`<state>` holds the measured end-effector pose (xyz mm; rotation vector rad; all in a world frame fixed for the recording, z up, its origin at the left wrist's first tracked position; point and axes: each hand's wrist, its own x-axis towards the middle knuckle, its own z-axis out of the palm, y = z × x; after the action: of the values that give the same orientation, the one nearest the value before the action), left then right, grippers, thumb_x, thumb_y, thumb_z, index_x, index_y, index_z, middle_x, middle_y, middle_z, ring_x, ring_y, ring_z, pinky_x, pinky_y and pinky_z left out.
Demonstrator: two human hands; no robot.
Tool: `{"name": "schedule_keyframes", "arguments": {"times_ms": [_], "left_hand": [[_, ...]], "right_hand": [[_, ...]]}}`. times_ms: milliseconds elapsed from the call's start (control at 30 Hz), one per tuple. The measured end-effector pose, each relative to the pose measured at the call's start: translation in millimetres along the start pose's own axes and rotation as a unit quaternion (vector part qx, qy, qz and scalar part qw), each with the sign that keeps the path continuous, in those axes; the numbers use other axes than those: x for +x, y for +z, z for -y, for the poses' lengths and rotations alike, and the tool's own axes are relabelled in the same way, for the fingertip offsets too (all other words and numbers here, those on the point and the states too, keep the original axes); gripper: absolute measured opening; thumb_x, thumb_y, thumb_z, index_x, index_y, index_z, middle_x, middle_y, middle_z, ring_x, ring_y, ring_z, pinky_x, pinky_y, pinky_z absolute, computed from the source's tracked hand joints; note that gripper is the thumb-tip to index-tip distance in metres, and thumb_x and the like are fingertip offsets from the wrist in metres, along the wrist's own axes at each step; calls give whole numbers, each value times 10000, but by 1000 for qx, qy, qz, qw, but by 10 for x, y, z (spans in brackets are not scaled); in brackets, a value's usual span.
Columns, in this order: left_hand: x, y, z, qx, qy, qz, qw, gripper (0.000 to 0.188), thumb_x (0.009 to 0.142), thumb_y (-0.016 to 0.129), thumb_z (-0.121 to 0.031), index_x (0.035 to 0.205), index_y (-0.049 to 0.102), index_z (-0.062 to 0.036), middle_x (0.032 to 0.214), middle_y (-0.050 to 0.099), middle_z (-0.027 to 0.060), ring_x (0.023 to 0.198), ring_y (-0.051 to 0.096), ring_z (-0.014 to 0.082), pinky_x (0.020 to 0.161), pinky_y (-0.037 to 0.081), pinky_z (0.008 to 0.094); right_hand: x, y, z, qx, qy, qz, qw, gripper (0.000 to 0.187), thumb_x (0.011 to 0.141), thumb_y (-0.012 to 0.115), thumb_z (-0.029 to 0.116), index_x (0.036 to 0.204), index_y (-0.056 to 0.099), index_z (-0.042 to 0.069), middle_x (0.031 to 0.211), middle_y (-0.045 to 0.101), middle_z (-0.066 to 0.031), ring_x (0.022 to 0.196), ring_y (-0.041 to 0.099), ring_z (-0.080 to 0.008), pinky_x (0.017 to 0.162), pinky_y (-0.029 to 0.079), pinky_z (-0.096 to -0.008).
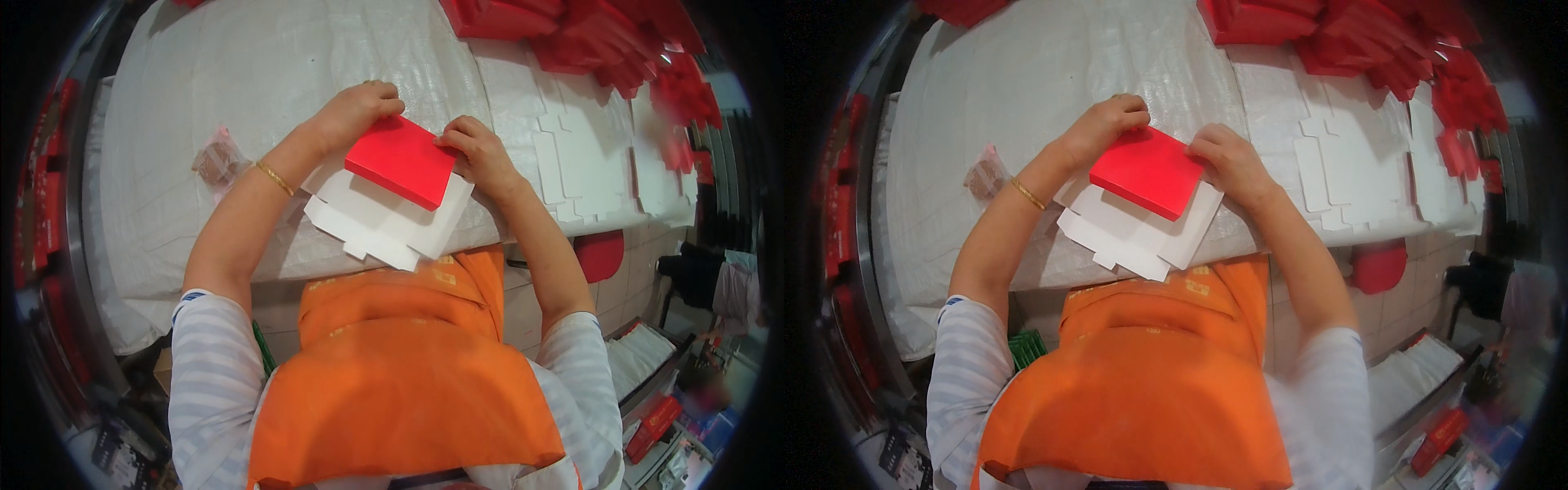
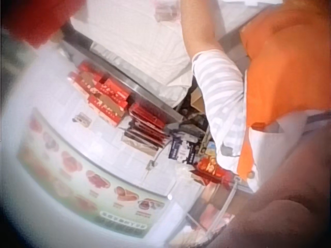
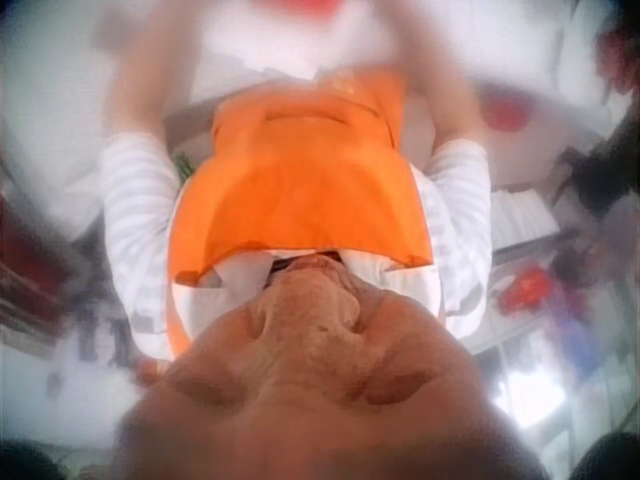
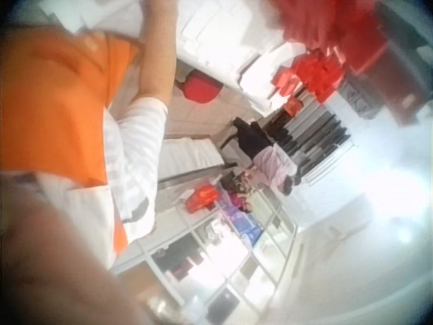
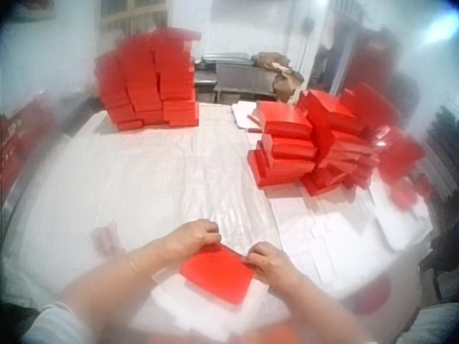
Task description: The person folds flat white cardboard pieces into small red boxes by hand. They then place individually wrapped snack items into the assembled boxes and close the lids. The finished boxes are stacked on the table.
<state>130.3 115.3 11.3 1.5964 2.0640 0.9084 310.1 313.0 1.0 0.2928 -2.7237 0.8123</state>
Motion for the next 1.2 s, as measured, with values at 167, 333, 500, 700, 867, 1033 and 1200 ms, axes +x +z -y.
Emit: {"name": "schedule_keyframes", "arguments": {"times_ms": [167, 333, 500, 700, 867, 1033, 1200], "left_hand": [[-53, -58, 125, -10, 32, -135, 990, 258, 815, 639, -78, 1072, 658, -57, 1046, 605, 73, 976, 588, 245, 816, 493, 331], [-421, -275, 11, -84, -103, -197, 971, 349, 870, 598, -58, 1217, 622, -49, 1189, 616, 43, 1086, 571, 177, 869, 477, 303], [-1052, -257, 6, 9, -61, -182, 981, 448, 777, 548, 36, 1199, 642, -81, 1263, 590, 105, 1158, 555, 266, 946, 459, 349], [-1507, 29, -367, 105, -20, -163, 981, 533, 697, 585, 75, 1202, 636, -90, 1390, 501, 149, 1290, 469, 354, 1089, 372, 438], [-1533, 128, -472, 108, 5, -152, 982, 397, 726, 712, -52, 1119, 660, -86, 1365, 522, 147, 1280, 481, 355, 1068, 365, 461], [-1536, 215, -467, 110, 27, -160, 981, 219, 781, 719, -74, 994, 670, -68, 1271, 577, 129, 1201, 533, 315, 1058, 373, 435], [-1253, 104, -546, 31, -32, -352, 935, 275, 812, 678, -70, 1083, 638, -48, 1232, 580, 140, 1148, 551, 269, 988, 421, 377]], "right_hand": [[-19, 2, -1, 218, 261, -25, 940, 244, 828, 662, 54, 1071, 648, 25, 992, 655, -112, 878, 638, -207, 759, 519, -319], [-94, -116, 0, 215, 299, -184, 911, 307, 880, 628, 89, 1173, 606, -1, 1042, 668, -140, 893, 639, -174, 780, 521, -319], [-506, -269, 360, 18, 126, -204, 971, 439, 742, 537, -79, 1159, 618, 28, 1031, 661, -135, 951, 632, -290, 821, 497, -355], [-691, -256, 1337, 10, -26, 56, 998, 493, 679, 636, -7, 1168, 598, 39, 1146, 620, -115, 1032, 585, -290, 899, 449, -417], [-669, -71, 1383, -117, 18, 97, 988, 414, 723, 649, 74, 1131, 584, 41, 1164, 594, -120, 1135, 546, -270, 946, 424, -396], [-682, -2, 1187, -194, 4, 28, 981, 296, 749, 629, 83, 1040, 586, 50, 1166, 593, -124, 1164, 542, -284, 973, 410, -391], [-721, -277, 615, -278, 18, -144, 950, 379, 764, 625, 48, 1141, 588, 36, 1226, 585, -138, 1160, 553, -300, 970, 422, -415]]}}
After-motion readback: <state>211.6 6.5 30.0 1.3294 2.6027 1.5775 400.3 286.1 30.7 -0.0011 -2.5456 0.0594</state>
